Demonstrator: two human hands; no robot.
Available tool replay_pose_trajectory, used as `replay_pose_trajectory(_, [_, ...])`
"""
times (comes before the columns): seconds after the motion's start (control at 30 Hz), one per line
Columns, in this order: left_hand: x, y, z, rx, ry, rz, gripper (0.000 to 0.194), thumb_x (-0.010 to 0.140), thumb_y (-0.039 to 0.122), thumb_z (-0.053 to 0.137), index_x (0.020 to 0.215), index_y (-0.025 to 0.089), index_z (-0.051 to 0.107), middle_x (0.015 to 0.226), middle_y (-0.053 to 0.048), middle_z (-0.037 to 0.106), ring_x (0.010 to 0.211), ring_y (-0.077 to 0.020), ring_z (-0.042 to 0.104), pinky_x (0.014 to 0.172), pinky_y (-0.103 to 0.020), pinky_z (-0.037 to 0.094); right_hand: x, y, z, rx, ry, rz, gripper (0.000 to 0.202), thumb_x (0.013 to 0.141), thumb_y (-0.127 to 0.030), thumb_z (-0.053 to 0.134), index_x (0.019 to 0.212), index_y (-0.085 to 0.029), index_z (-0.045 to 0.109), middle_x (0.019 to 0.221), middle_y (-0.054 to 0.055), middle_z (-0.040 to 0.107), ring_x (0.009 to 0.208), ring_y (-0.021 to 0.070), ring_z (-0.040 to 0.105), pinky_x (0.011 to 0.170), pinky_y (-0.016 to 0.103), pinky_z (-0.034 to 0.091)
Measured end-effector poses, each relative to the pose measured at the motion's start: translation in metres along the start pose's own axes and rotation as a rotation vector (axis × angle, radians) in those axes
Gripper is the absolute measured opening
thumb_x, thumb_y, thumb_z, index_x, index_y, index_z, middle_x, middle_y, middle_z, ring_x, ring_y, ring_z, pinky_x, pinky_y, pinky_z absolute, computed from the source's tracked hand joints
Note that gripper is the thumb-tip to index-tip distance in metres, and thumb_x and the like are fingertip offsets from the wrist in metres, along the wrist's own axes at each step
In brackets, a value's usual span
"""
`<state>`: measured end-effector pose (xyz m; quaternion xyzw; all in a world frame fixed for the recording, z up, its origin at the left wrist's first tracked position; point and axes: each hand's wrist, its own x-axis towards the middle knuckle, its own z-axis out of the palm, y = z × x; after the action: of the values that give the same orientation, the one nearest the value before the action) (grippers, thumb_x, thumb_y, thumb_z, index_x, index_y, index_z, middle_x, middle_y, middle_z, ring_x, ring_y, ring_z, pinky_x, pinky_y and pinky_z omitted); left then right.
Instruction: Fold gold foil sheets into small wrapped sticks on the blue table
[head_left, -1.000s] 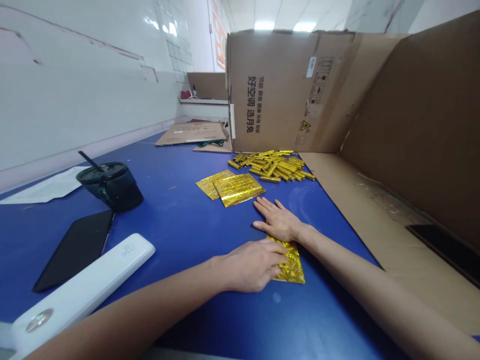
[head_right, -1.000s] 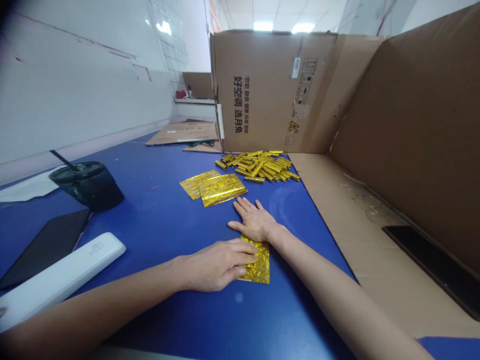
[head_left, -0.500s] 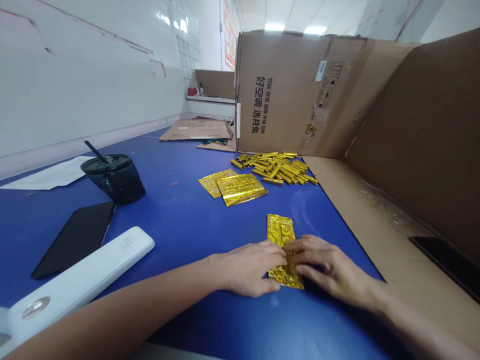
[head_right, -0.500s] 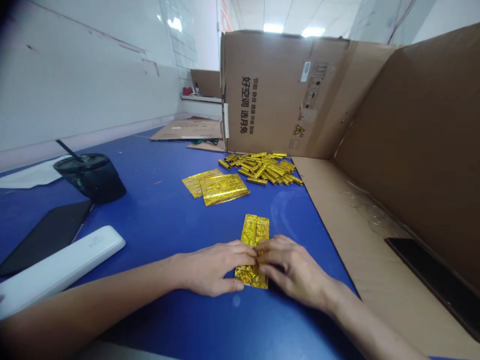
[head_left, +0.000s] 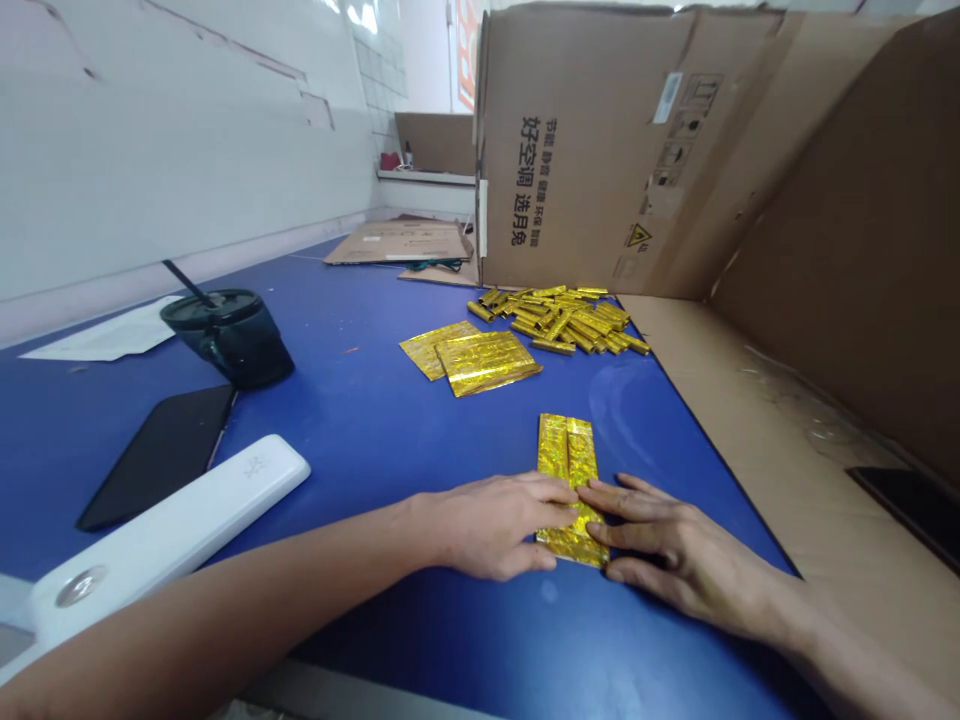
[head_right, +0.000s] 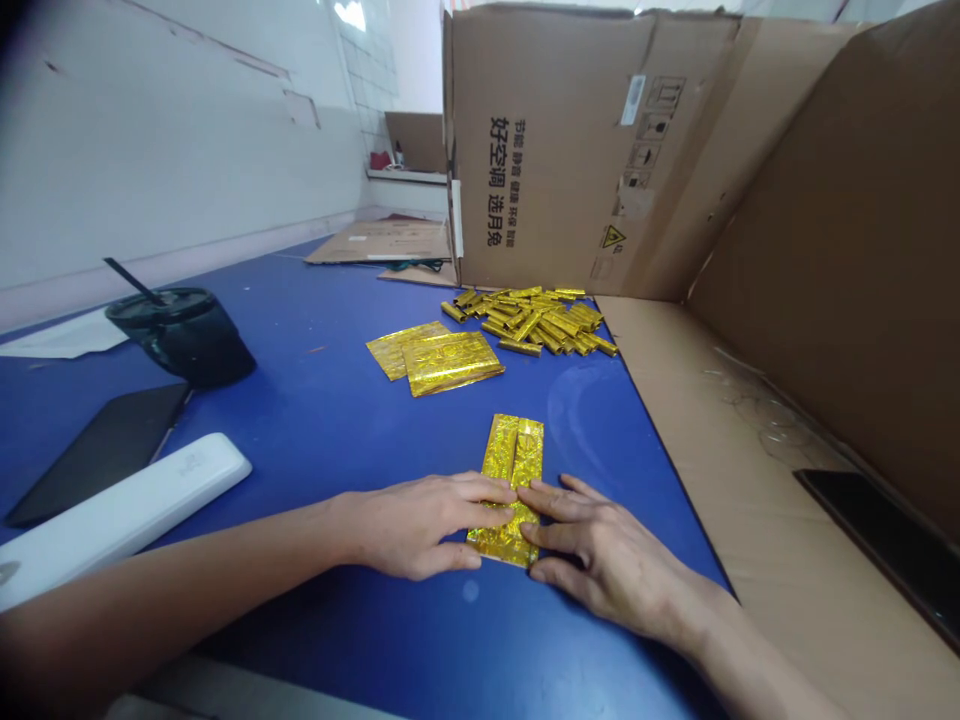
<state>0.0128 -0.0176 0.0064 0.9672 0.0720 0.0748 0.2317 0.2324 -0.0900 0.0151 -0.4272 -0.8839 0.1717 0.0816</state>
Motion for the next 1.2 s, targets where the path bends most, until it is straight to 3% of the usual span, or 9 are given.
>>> replay_pose_trajectory(0.67, [0.0, 0.006, -0.004, 0.066, -0.028, 0.035, 0.038, 0.079, 0.021, 0.05, 0.114, 0.009, 0.045, 0.126, -0.012, 0.04, 0.119, -0.0193, 0.032, 0.1, -0.027, 0.024, -0.001, -0.001, 0.002, 0.018, 0.002, 0.035, 0.038, 0.081, -0.039, 0.047, 0.117, -0.029, 0.048, 0.128, 0.004, 0.042, 0.117, 0.0221, 0.037, 0.1, 0.047, 0.022])
replay_pose_trajectory(0.83, [0.0, 0.006, -0.002, 0.102, -0.016, 0.033, 0.038, 0.079, 0.025, 0.049, 0.115, 0.012, 0.045, 0.122, -0.011, 0.043, 0.117, -0.0203, 0.035, 0.099, -0.029, 0.025, -0.002, -0.001, 0.002, 0.108, 0.047, 0.084, 0.049, 0.081, -0.039, 0.048, 0.127, -0.028, 0.034, 0.127, 0.005, 0.043, 0.117, 0.0227, 0.036, 0.099, 0.048, 0.022])
replay_pose_trajectory(1.03, [-0.001, 0.007, 0.0, 0.153, -0.015, 0.034, 0.035, 0.078, 0.028, 0.05, 0.11, 0.013, 0.049, 0.113, -0.011, 0.047, 0.111, -0.0218, 0.041, 0.095, -0.031, 0.029, 0.017, 0.003, 0.002, 0.007, -0.022, 0.078, 0.062, 0.082, -0.045, 0.041, 0.134, -0.021, 0.017, 0.138, 0.008, 0.022, 0.125, 0.0236, 0.02, 0.101, 0.049, 0.014])
replay_pose_trajectory(1.2, [-0.002, 0.007, -0.001, 0.143, 0.003, 0.053, 0.037, 0.077, 0.027, 0.051, 0.11, 0.012, 0.048, 0.114, -0.012, 0.048, 0.11, -0.0223, 0.042, 0.095, -0.03, 0.03, 0.041, 0.03, 0.002, -0.13, -0.068, 0.155, 0.059, 0.084, -0.049, 0.029, 0.134, -0.023, 0.011, 0.14, 0.005, 0.01, 0.127, 0.0228, 0.007, 0.1, 0.051, 0.007])
